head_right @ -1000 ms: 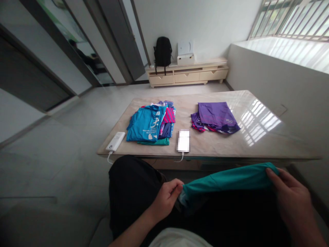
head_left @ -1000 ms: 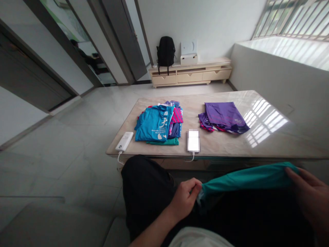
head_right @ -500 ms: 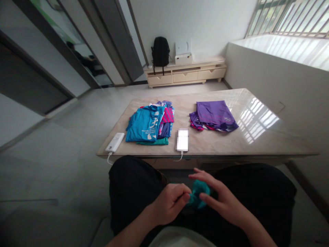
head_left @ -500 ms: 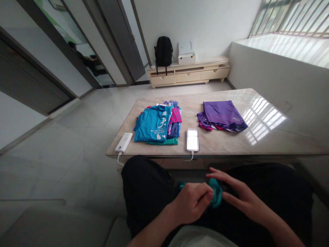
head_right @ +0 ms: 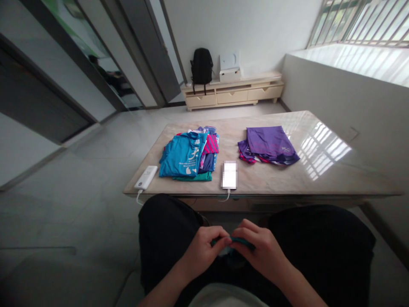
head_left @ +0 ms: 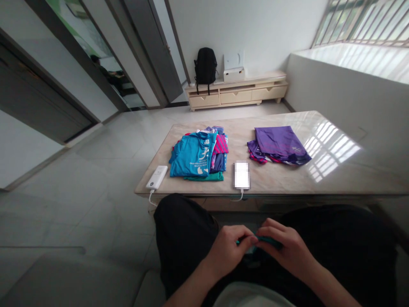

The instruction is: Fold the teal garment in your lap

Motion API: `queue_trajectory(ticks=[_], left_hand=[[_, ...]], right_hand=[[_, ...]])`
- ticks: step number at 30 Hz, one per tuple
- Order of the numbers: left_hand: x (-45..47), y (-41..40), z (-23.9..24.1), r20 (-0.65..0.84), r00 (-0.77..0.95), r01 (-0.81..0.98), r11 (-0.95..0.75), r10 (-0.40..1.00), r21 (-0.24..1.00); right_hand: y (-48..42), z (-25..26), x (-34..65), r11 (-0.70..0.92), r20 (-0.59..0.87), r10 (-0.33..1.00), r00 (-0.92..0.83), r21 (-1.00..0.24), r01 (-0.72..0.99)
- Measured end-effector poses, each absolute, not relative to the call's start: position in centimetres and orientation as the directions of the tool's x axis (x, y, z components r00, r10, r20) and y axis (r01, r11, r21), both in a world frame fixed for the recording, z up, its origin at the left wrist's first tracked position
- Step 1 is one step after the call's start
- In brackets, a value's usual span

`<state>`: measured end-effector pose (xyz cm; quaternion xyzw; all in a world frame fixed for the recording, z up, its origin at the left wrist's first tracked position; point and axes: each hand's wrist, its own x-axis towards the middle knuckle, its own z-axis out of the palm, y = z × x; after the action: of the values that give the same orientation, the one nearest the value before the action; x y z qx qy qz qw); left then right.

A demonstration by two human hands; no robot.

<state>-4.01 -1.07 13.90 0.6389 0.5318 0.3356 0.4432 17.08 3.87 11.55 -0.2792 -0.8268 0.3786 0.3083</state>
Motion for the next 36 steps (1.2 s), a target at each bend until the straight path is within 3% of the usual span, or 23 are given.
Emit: queue_trajectory(ticks=[10, 18, 24, 30, 36], left_hand=[[-4.5, -0.5, 13.0, -0.155, 0.277, 0.297, 0.069, 0.948, 0.952], [-6.5, -1.3, 10.4, -0.234, 0.328, 0.509, 0.038, 0.915, 0.860], [-7.5, -1.3, 10.6, -0.179, 0.224, 0.494, 0.047, 0.958, 0.868], [-8.4, -1.5, 10.8, -0.148, 0.294, 0.547, -0.039, 0.944, 0.836], [-8.2, -2.0, 10.1, -0.011, 0.150, 0.532, -0.071, 0.989, 0.844]], right_hand=[[4.3, 12.4, 17.1, 0.491, 0.337, 0.776, -0.533, -0.854, 0.173], [5.9, 13.8, 19.9, 0.444, 0.374, 0.888, -0.267, -0.848, 0.290], [6.8, 14.5, 21.2, 0.461, 0.399, 0.887, -0.234, -0.797, 0.390], [7.6, 14.5, 22.4, 0.456, 0.414, 0.890, -0.194, -0.772, 0.443], [8.1, 14.2, 23.3, 0.451, 0.411, 0.891, -0.192, -0.753, 0.479]])
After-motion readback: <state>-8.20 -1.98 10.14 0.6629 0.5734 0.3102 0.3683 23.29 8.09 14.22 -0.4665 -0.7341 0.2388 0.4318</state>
